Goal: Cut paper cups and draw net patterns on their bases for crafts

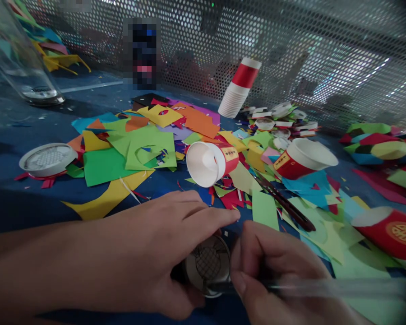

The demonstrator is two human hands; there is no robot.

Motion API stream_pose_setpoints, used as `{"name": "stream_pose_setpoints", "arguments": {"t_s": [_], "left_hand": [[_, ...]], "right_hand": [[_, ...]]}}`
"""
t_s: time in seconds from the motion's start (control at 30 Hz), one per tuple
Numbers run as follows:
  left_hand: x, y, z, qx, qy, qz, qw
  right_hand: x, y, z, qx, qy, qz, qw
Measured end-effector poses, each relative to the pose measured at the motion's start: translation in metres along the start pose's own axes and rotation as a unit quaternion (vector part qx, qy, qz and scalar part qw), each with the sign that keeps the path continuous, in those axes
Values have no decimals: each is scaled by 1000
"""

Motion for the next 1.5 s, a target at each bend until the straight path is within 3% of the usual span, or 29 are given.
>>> {"name": "stream_pose_setpoints", "arguments": {"t_s": [0.17, 0.33, 0.63, 0.87, 1.17, 1.5], "left_hand": [[1, -1, 1, 1, 10, 9, 1000], [1, -2, 2, 13, 24, 7, 1000], [2, -2, 3, 16, 26, 2, 1000], [-1, -1, 2, 19, 27, 15, 999], [-1, -1, 5, 28, 26, 20, 999], [0, -1, 4, 23, 14, 25, 999]], "right_hand": [[0, 0, 1, -22, -24, -6, 999], [1, -1, 1, -24, -12, -22, 999], [-3, 1, -4, -32, 25, 11, 999], [-1, 1, -3, -54, -35, 0, 998], [-2, 5, -3, -53, -26, 4, 998], [-8, 6, -1, -45, 32, 19, 998]]}}
Point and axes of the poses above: each hand's wrist, its own x-axis away from the middle knuckle, its own y-axis out of the back of the hand, z = x × y, the point moved 2 cm from there along -x, towards the middle knuckle, and after that the axes turned 6 degrees about -z, right-handed, at the moved point
